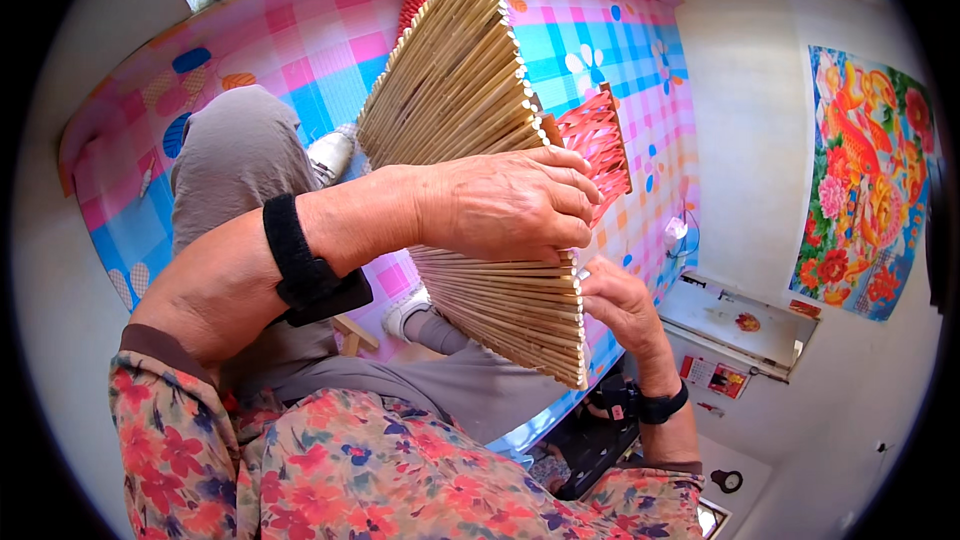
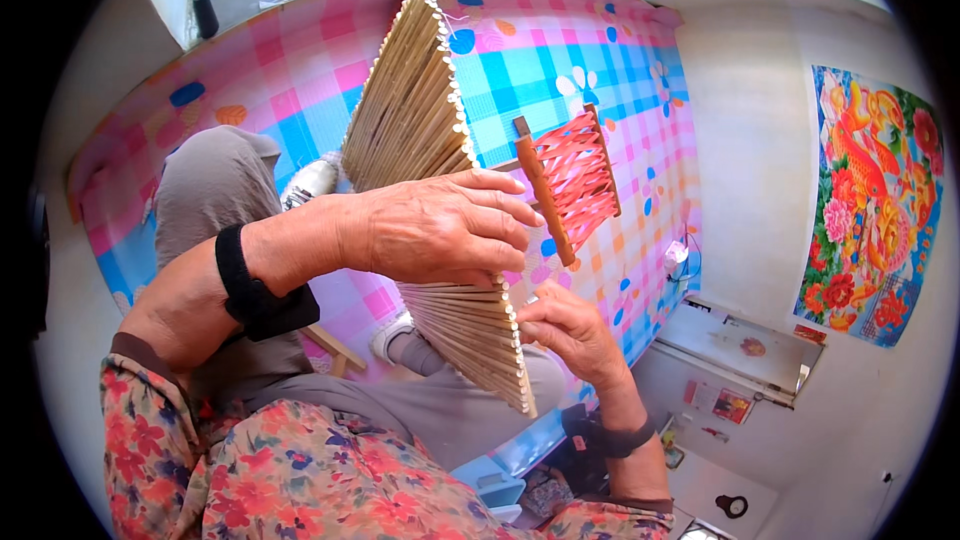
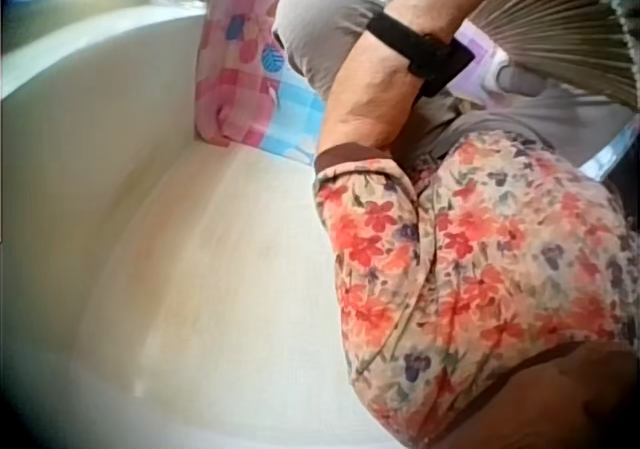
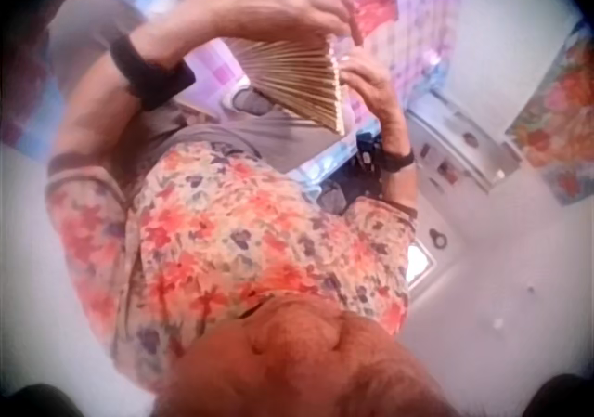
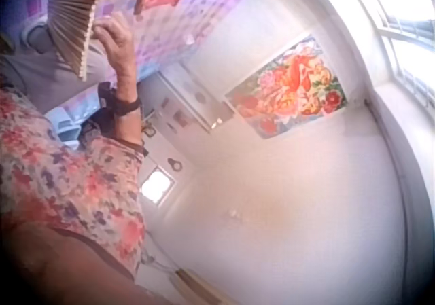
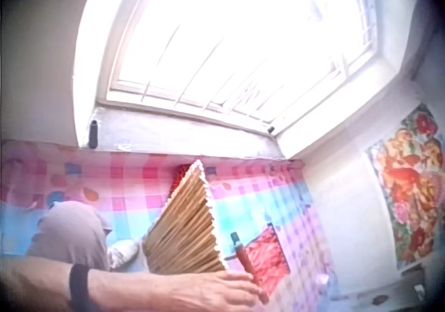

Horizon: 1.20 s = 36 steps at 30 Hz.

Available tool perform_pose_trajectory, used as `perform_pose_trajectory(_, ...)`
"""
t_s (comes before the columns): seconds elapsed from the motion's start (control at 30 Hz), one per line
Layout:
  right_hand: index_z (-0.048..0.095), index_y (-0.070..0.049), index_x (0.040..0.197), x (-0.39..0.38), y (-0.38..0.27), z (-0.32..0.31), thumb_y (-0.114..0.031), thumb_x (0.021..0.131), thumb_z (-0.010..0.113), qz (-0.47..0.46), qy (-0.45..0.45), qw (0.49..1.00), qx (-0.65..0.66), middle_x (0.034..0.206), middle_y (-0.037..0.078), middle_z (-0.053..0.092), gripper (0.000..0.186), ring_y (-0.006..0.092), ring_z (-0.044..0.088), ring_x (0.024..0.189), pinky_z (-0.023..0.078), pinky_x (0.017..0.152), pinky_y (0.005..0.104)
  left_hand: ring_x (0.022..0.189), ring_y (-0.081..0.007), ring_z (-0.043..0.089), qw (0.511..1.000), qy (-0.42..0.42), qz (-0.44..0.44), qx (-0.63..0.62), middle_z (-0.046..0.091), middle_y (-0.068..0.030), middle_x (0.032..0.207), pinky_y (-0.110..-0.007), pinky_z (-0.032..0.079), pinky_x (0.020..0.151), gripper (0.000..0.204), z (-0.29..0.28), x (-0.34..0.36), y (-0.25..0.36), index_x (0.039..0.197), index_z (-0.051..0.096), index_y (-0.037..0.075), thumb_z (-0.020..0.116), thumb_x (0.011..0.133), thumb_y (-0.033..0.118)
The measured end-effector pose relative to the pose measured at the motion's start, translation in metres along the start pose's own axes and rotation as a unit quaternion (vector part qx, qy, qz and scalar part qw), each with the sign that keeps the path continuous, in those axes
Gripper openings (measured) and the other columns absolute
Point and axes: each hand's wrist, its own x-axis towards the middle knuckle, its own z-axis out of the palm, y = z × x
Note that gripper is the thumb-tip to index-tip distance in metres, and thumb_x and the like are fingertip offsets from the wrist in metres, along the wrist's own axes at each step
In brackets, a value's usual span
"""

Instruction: The person sews together strips of bamboo using a needle and thread, pulling the thread tight to secure the pieces into a mat.

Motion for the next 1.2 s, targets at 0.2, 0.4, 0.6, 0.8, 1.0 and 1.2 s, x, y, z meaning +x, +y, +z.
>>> perform_pose_trajectory(0.2,0.063,0.001,0.093,-0.011,0.027,0.016,-0.012,0.090,0.060,0.104,0.040,0.956,0.270,0.088,0.004,0.058,0.013,0.0124,0.053,0.083,0.043,0.072,0.0252,0.116,-0.0242,0.053,0.999,0.038,0.006,0.002,0.062,-0.0049,0.105,-0.043,0.034,0.106,0.032,0.004,0.005,-0.009,0.102,0.060,0.008,0.072,0.074,0.021)
perform_pose_trajectory(0.4,0.061,0.000,0.096,-0.016,0.037,0.017,-0.013,0.090,0.061,0.155,0.095,0.887,0.424,0.090,0.004,0.059,0.015,0.0105,0.052,0.080,0.041,0.071,0.0229,0.100,-0.0204,0.056,1.000,-0.009,-0.023,0.011,0.062,-0.0014,0.089,-0.040,0.035,0.097,0.025,0.003,0.016,-0.018,0.089,0.063,0.011,0.072,0.072,0.027)
perform_pose_trajectory(0.6,0.063,0.001,0.093,-0.020,0.036,0.019,-0.009,0.089,0.063,0.141,0.121,0.903,0.387,0.086,0.004,0.059,0.011,0.0095,0.053,0.075,0.042,0.066,0.0223,0.097,-0.0199,0.057,0.999,-0.029,-0.013,0.030,0.060,-0.0023,0.085,-0.040,0.035,0.096,0.027,0.002,0.014,-0.013,0.088,0.061,0.011,0.070,0.074,0.032)
perform_pose_trajectory(0.8,0.067,-0.001,0.094,-0.014,-0.007,0.022,-0.005,0.085,0.065,0.122,0.083,0.989,0.032,0.075,0.005,0.063,0.010,0.0142,0.058,0.066,0.046,0.060,0.0270,0.081,-0.0188,0.056,0.993,-0.107,0.015,0.039,0.053,-0.0015,0.075,-0.035,0.038,0.079,0.029,-0.006,0.016,0.013,0.079,0.053,0.011,0.070,0.074,0.035)
perform_pose_trajectory(1.0,0.067,-0.003,0.095,-0.007,-0.012,0.027,-0.005,0.085,0.063,0.021,0.070,0.997,-0.036,0.083,0.009,0.066,0.011,0.0215,0.063,0.070,0.049,0.062,0.0310,0.075,-0.0188,0.058,0.978,-0.198,-0.001,0.069,0.056,0.0001,0.072,-0.034,0.039,0.072,0.022,-0.009,0.015,0.030,0.076,0.058,0.013,0.063,0.080,0.034)
perform_pose_trajectory(1.2,0.065,-0.003,0.095,-0.008,-0.001,0.038,-0.007,0.086,0.061,-0.055,0.074,0.995,-0.026,0.084,0.009,0.066,0.010,0.0236,0.065,0.074,0.050,0.065,0.0313,0.075,-0.0167,0.057,0.966,-0.242,0.007,0.094,0.051,0.0014,0.072,-0.035,0.039,0.074,0.016,-0.011,0.011,0.037,0.077,0.056,0.014,0.062,0.081,0.028)
